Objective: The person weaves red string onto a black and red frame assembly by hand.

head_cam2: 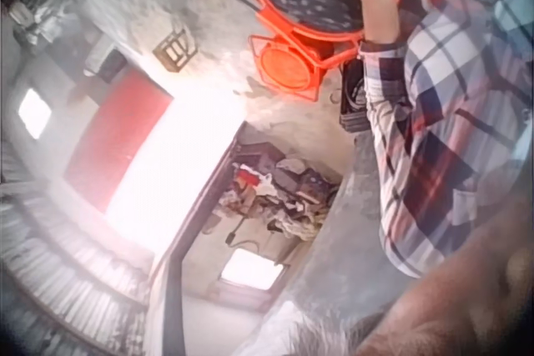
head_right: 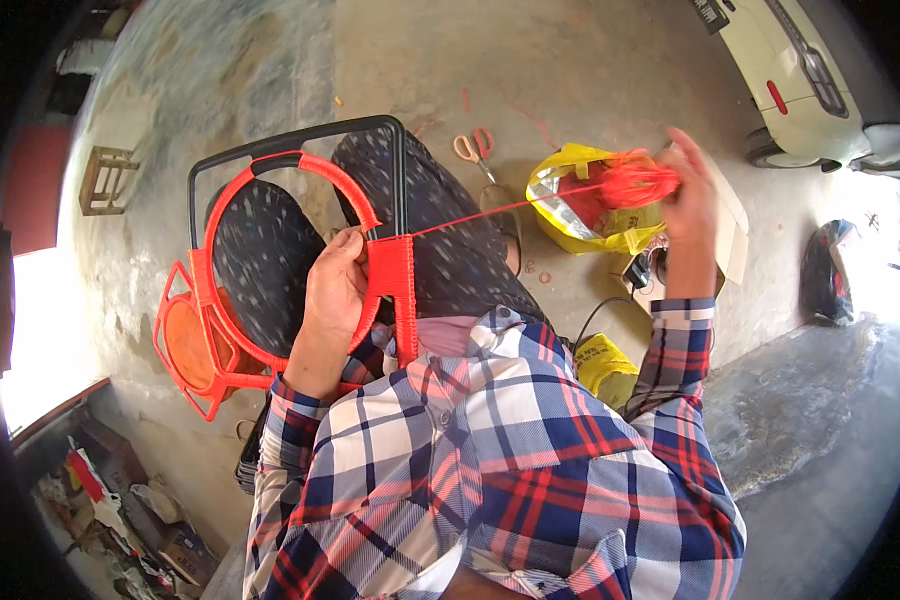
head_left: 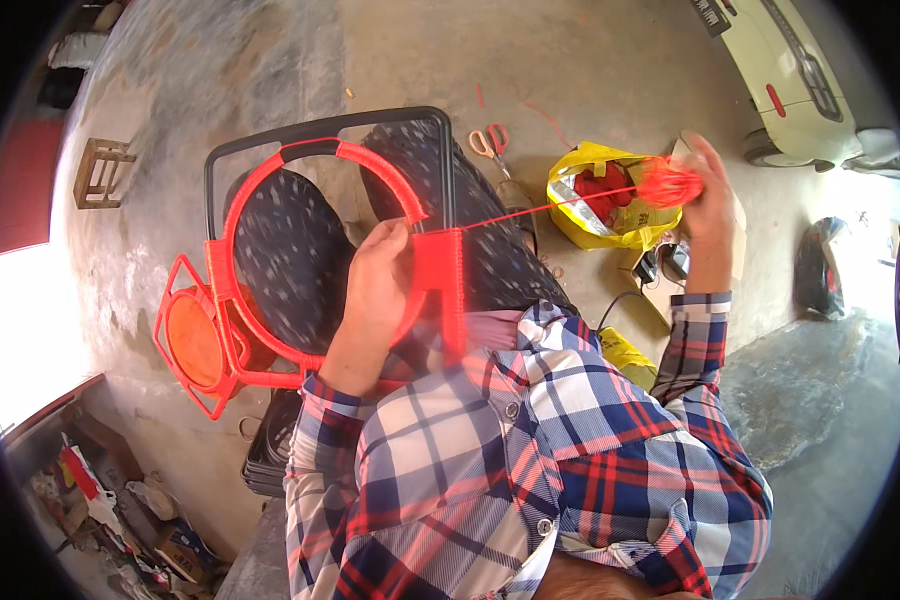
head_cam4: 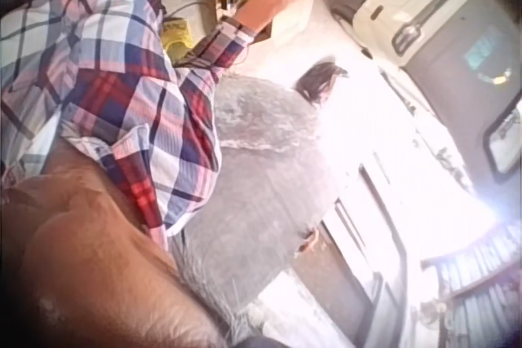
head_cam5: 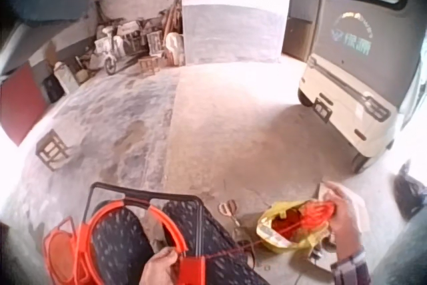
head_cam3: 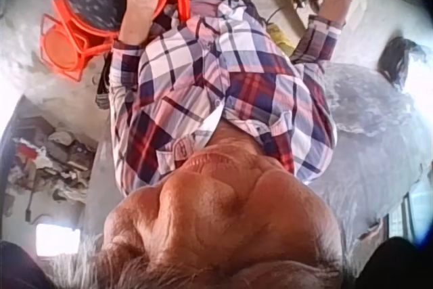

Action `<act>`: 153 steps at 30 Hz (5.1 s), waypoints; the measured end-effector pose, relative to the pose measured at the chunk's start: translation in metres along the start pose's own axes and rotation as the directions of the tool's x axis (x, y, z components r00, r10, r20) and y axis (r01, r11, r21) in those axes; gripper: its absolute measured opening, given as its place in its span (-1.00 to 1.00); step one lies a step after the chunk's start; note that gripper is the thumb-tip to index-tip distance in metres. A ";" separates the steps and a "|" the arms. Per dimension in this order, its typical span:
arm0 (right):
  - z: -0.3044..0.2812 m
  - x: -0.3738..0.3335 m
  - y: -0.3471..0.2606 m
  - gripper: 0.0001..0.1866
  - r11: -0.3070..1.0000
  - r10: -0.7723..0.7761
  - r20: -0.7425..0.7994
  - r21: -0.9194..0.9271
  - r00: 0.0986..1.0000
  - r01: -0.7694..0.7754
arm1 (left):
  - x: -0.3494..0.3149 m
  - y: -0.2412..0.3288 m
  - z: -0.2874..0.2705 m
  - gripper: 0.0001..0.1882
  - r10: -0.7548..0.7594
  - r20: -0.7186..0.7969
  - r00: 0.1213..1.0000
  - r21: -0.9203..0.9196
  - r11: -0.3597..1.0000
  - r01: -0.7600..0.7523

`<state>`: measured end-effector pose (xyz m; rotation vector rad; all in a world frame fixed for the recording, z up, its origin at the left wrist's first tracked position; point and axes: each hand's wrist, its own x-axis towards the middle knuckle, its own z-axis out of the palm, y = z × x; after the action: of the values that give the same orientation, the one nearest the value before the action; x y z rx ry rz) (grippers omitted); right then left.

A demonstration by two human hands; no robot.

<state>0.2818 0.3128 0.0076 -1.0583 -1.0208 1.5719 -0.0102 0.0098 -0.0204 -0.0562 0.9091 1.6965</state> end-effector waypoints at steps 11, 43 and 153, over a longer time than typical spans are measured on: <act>0.085 -0.101 0.025 -0.66 0.720 0.405 0.516 -0.689 0.755 0.084 | 0.001 0.004 0.014 -0.77 -0.004 -0.046 0.999 0.134 0.991 0.010; 0.149 -0.084 0.039 -0.69 0.585 -0.075 0.880 -0.341 0.468 0.736 | -0.015 0.005 0.023 -0.83 0.495 -0.039 0.868 0.414 0.798 -0.437; 0.048 -0.063 0.014 -0.74 0.960 0.138 0.279 -0.273 0.950 -0.060 | 0.001 0.004 0.008 -0.70 0.023 0.062 0.998 0.060 0.998 -0.026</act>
<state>0.2437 0.2427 0.0178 -1.0848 -1.4303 1.7479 -0.0111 0.0154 -0.0132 0.0483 0.9181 1.6829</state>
